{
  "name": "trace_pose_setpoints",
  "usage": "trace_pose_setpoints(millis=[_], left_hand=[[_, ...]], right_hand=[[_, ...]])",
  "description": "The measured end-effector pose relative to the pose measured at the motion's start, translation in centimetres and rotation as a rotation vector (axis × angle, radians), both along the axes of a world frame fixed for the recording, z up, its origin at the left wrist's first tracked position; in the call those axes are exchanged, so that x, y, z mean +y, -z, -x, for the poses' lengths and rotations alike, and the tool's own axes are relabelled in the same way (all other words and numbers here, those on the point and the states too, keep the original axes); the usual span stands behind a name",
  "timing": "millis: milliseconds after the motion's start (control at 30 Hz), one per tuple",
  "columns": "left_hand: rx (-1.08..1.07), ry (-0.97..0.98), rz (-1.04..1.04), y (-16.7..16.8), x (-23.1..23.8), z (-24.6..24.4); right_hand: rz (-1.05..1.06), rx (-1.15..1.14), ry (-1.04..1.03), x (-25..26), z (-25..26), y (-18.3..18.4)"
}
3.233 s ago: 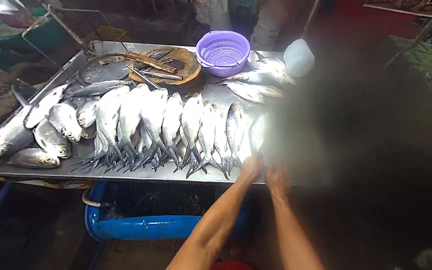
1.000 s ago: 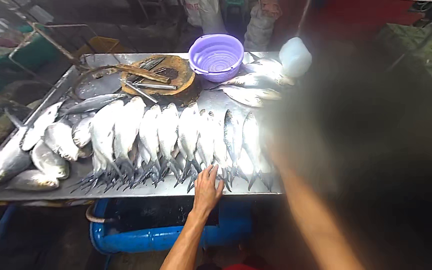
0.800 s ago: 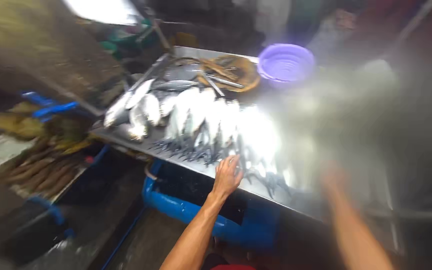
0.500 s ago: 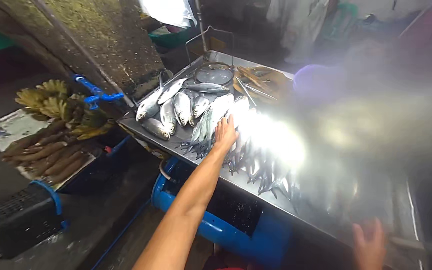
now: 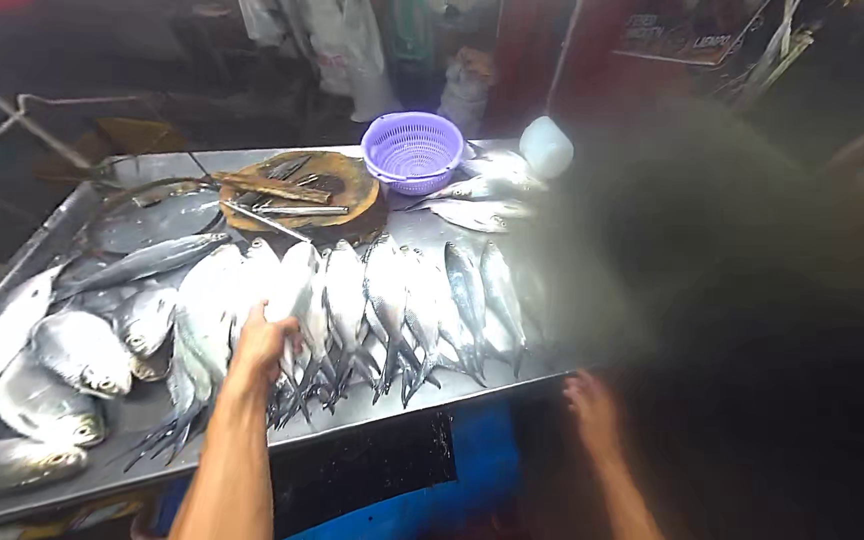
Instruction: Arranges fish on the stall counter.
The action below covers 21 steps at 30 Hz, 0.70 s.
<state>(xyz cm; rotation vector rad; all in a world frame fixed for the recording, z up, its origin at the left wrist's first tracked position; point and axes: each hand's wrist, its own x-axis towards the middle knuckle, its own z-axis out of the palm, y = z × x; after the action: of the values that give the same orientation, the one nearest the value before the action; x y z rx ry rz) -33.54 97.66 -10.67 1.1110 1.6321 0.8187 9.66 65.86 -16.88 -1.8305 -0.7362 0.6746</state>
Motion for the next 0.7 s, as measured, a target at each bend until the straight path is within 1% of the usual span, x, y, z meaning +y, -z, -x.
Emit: trace_pose_setpoints(millis=[67, 100, 133, 200, 233, 267, 333, 367, 433, 467, 500, 567, 633, 700], left_hand=[[-0.308, 0.01, -0.023, -0.9, -5.4, -4.4], [-0.368, 0.042, -0.047, -1.1, -8.2, -7.2], [-0.359, 0.08, -0.077, -1.1, -10.8, -10.4], [-0.265, 0.185, -0.147, -0.9, -15.3, -17.2], [-0.205, 0.275, -0.186, -0.2, -16.9, -20.5], [-0.137, 0.398, -0.213, 0.6, -18.4, -23.3], [0.019, 0.684, -0.249, 2.2, -20.4, -27.7], [0.067, 0.812, -0.24, 2.2, -20.9, -29.1], [0.065, 0.978, -0.227, 1.6, -20.6, -30.1], [0.056, 1.0, -0.213, 1.6, -20.6, -29.7], [0.048, 0.981, -0.193, 1.9, -20.7, -29.0], [0.07, 0.877, -0.149, 3.5, -21.2, -26.8], [0.124, 0.775, -0.096, 5.4, -22.0, -24.1], [0.177, 0.697, -0.022, 6.7, -23.6, -20.9]], right_hand=[[-0.066, 0.122, -0.171, 3.5, 1.6, -1.1], [-0.1, 0.194, -0.265, 5.4, 2.6, -1.6], [-0.136, 0.271, -0.352, 7.2, 3.5, -2.1], [-0.177, 0.463, -0.466, 10.4, 4.8, -3.2], [-0.193, 0.564, -0.46, 11.7, 5.0, -3.7], [-0.21, 0.655, -0.398, 12.7, 4.8, -4.1], [-0.208, 0.761, -0.156, 13.4, 2.6, -4.4], [-0.192, 0.777, -0.085, 13.3, 0.4, -4.1], [-0.184, 0.793, -0.104, 13.3, -5.1, -3.5], [-0.187, 0.805, -0.141, 13.7, -7.8, -3.2], [-0.193, 0.816, -0.171, 14.5, -10.2, -2.8], [-0.201, 0.778, -0.222, 17.2, -14.7, -1.4], [-0.117, 0.609, -0.222, 20.4, -17.8, 0.9], [0.068, 0.294, -0.197, 22.5, -19.0, 3.3]])
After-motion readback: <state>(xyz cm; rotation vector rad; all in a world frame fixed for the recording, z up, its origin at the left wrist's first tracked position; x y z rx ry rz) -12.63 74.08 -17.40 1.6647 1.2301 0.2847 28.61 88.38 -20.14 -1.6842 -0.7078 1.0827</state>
